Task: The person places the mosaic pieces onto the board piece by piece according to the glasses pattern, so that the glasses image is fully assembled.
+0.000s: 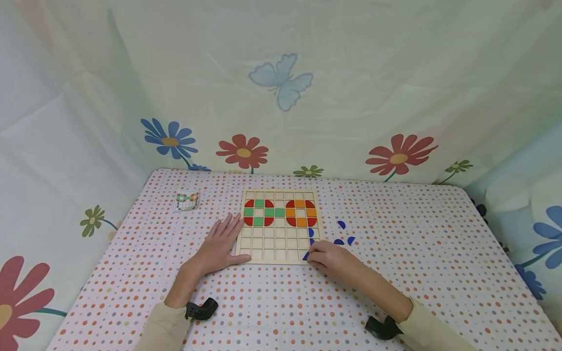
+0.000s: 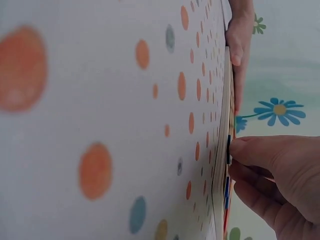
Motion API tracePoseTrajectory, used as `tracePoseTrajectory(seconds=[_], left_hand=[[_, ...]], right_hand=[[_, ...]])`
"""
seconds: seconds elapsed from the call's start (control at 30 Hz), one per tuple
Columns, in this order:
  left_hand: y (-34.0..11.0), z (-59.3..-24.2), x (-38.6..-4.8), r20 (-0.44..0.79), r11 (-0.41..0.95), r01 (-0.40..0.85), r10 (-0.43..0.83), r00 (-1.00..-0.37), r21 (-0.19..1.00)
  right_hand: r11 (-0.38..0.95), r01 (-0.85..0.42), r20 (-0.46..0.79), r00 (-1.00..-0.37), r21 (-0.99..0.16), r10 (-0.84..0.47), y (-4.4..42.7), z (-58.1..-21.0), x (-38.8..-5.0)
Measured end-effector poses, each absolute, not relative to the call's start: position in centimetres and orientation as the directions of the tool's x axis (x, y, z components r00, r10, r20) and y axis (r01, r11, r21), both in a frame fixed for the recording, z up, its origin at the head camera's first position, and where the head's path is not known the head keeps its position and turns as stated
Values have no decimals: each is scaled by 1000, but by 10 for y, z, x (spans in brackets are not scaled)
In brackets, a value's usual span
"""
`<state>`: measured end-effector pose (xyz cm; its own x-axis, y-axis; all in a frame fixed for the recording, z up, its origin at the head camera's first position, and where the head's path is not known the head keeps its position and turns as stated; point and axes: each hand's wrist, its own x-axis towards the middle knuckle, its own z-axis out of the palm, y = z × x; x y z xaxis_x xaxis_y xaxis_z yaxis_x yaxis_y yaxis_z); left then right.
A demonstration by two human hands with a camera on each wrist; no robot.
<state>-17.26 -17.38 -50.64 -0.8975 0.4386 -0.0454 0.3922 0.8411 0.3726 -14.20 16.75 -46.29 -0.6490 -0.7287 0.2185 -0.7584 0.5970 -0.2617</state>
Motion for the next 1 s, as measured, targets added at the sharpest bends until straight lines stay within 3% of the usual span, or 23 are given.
tracePoseTrajectory(seconds=[0.17, 0.6, 0.8, 1.0], left_hand=[[-175, -506, -172, -37, 839, 395, 439, -898, 374], [-175, -507, -172, -36, 836, 397, 442, -897, 379], [-175, -507, -173, -29, 834, 408, 450, -893, 371], [-175, -507, -173, -23, 830, 419, 458, -888, 368]], right_hand=[[587, -777, 272, -630, -229, -728, 172, -461, -138], [644, -722, 259, -691, -252, -674, 186, -458, -139], [741, -640, 250, -766, -205, -592, 191, -449, -146], [853, -478, 211, -874, -207, -438, 203, -441, -164]])
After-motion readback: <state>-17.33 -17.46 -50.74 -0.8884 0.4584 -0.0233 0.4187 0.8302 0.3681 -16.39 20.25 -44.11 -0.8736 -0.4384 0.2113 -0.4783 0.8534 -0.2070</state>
